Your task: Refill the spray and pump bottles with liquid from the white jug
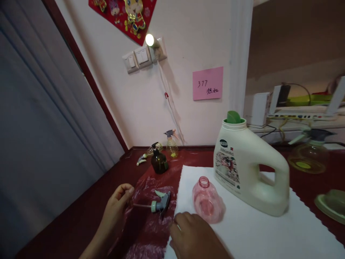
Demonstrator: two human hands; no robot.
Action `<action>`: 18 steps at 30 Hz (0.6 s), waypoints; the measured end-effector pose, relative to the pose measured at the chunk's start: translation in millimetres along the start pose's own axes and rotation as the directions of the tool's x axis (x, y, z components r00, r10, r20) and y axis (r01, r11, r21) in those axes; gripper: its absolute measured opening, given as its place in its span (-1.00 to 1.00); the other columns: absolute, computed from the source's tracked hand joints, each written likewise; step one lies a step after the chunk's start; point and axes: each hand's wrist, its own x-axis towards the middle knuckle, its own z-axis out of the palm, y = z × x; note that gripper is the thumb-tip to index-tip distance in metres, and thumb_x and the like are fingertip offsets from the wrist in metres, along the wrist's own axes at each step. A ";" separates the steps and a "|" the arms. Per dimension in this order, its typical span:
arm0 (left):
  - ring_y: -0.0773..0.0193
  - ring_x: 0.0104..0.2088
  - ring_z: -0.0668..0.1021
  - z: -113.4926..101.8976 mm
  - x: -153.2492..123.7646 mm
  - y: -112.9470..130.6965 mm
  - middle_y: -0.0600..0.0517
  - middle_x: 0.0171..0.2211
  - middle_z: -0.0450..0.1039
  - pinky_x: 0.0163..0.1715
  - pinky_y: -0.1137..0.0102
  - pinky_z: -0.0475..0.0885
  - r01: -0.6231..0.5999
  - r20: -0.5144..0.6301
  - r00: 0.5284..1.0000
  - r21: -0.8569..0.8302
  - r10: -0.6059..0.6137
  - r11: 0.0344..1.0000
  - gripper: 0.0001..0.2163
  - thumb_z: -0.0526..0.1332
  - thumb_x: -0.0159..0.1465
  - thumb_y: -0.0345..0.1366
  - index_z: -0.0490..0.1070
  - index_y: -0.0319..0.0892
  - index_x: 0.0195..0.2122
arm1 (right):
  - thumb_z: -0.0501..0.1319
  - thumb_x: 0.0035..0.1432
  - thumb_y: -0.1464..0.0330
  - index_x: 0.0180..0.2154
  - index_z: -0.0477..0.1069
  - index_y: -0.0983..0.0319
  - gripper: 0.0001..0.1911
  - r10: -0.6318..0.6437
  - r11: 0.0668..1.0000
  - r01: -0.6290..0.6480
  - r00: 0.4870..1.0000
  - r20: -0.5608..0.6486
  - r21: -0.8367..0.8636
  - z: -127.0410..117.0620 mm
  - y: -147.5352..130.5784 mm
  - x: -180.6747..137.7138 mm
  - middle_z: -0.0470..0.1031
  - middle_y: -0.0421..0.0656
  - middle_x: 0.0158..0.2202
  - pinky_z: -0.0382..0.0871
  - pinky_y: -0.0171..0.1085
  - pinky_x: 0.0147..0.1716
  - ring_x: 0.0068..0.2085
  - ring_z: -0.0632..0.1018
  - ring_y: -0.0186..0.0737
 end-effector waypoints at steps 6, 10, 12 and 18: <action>0.39 -0.57 0.33 -4.4 0.9 0.7 0.22 -0.55 0.31 -0.56 0.53 0.29 0.022 -0.071 0.997 -0.080 -0.028 0.997 -0.57 0.51 0.00 0.00 0.47 -0.11 -0.22 | 0.09 0.27 0.58 0.16 0.36 0.36 -0.56 -0.062 0.998 0.064 0.986 0.156 -0.011 37.9 2.4 36.7 0.52 0.08 0.10 0.46 0.11 0.10 0.11 0.53 0.13; 0.42 -0.57 0.32 -16.2 4.9 2.3 0.22 -0.52 0.33 -0.58 0.55 0.28 0.004 -0.147 0.989 -0.143 -0.026 0.990 -0.54 0.51 0.00 0.02 0.45 -0.10 -0.20 | 0.11 0.25 0.62 0.21 0.34 0.35 -0.51 -0.068 0.998 0.060 0.954 0.294 0.035 56.6 7.1 46.2 0.51 0.08 0.11 0.49 0.14 0.09 0.16 0.50 0.19; 0.42 -0.58 0.32 -21.6 5.3 2.0 0.23 -0.53 0.33 -0.59 0.56 0.27 0.006 -0.166 0.985 -0.170 -0.035 0.985 -0.55 0.51 0.01 0.01 0.45 -0.09 -0.18 | 0.12 0.25 0.61 0.25 0.29 0.28 -0.45 -0.089 0.995 0.065 0.928 0.361 0.079 56.0 8.5 49.8 0.52 0.01 0.08 0.49 0.09 0.10 0.16 0.49 0.12; 0.38 -0.58 0.32 -25.6 3.3 3.3 0.22 -0.57 0.31 -0.60 0.55 0.30 0.027 -0.163 0.985 -0.188 -0.058 0.982 -0.52 0.52 -0.03 0.04 0.46 -0.08 -0.20 | 0.18 0.11 0.53 0.19 0.35 0.23 -0.42 -0.073 0.989 0.000 0.875 0.478 0.151 35.2 9.5 62.1 0.48 -0.04 -0.03 0.41 0.10 0.15 0.01 0.50 0.04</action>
